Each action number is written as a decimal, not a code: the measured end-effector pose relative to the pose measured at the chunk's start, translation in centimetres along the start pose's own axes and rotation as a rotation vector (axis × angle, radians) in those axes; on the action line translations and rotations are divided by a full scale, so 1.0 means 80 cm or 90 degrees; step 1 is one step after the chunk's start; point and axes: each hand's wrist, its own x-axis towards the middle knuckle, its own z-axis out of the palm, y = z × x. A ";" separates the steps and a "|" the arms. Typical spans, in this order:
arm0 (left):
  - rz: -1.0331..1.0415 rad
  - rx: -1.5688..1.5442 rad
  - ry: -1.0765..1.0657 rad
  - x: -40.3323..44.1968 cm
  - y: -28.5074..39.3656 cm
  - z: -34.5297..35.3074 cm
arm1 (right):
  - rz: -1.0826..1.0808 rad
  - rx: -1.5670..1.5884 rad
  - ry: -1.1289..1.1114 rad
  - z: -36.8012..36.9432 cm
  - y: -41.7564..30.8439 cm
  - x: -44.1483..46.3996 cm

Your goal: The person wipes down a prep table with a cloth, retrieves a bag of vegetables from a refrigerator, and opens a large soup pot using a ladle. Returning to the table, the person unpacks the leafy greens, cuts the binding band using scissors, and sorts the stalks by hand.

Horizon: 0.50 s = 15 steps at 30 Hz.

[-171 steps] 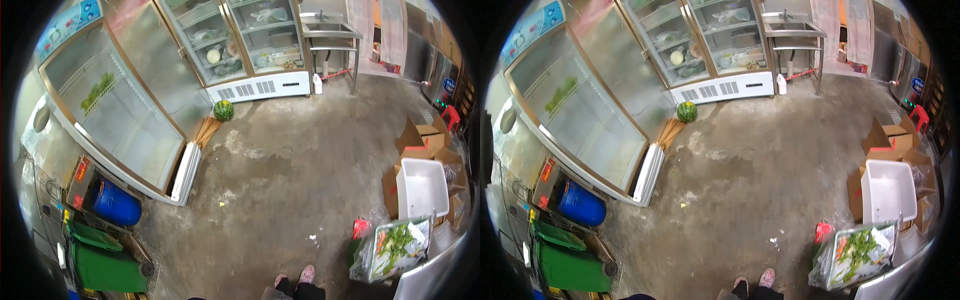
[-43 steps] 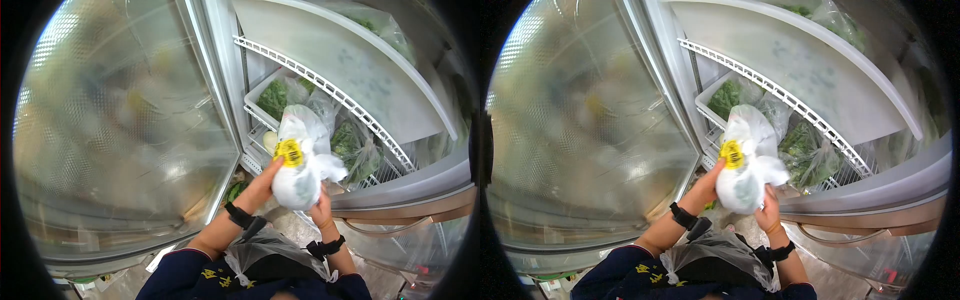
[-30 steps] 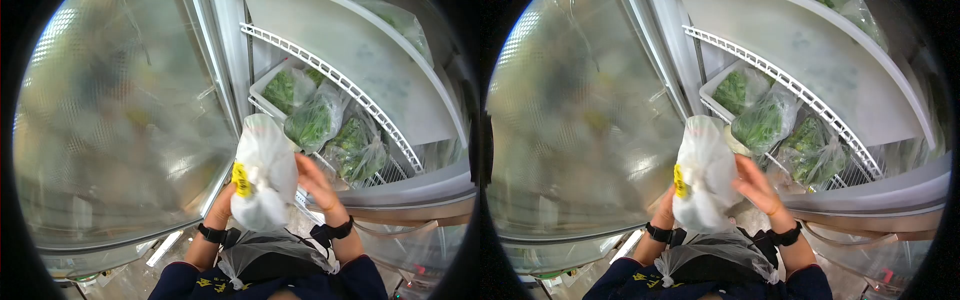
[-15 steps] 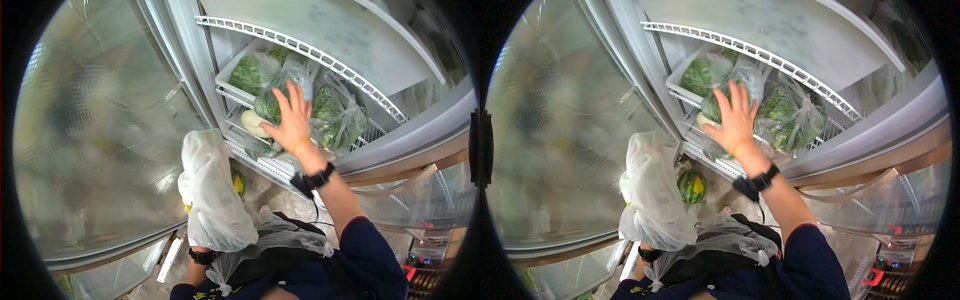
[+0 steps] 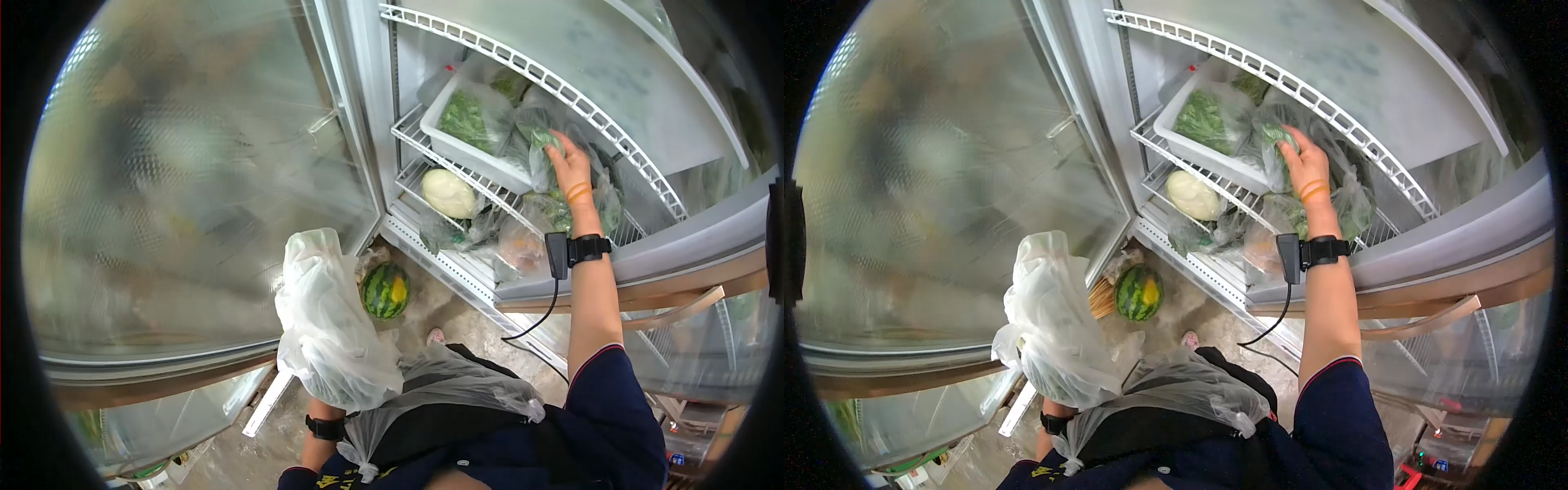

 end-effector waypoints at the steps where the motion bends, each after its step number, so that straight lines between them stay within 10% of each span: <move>1: 0.000 0.000 0.002 -0.001 -0.001 -0.001 | -0.001 0.013 0.057 0.010 0.012 0.001; 3: -0.002 -0.001 0.005 -0.003 -0.003 -0.004 | -0.005 0.024 0.117 0.009 0.020 0.012; 5: -0.002 -0.006 0.011 -0.006 -0.005 -0.009 | 0.224 0.484 0.519 0.002 0.028 0.032; 8: -0.005 -0.017 0.027 -0.016 -0.007 -0.017 | 0.146 0.866 0.454 -0.061 0.070 0.056; 15: -0.010 -0.002 0.023 -0.008 -0.003 -0.015 | 0.119 0.765 0.407 -0.046 0.061 0.048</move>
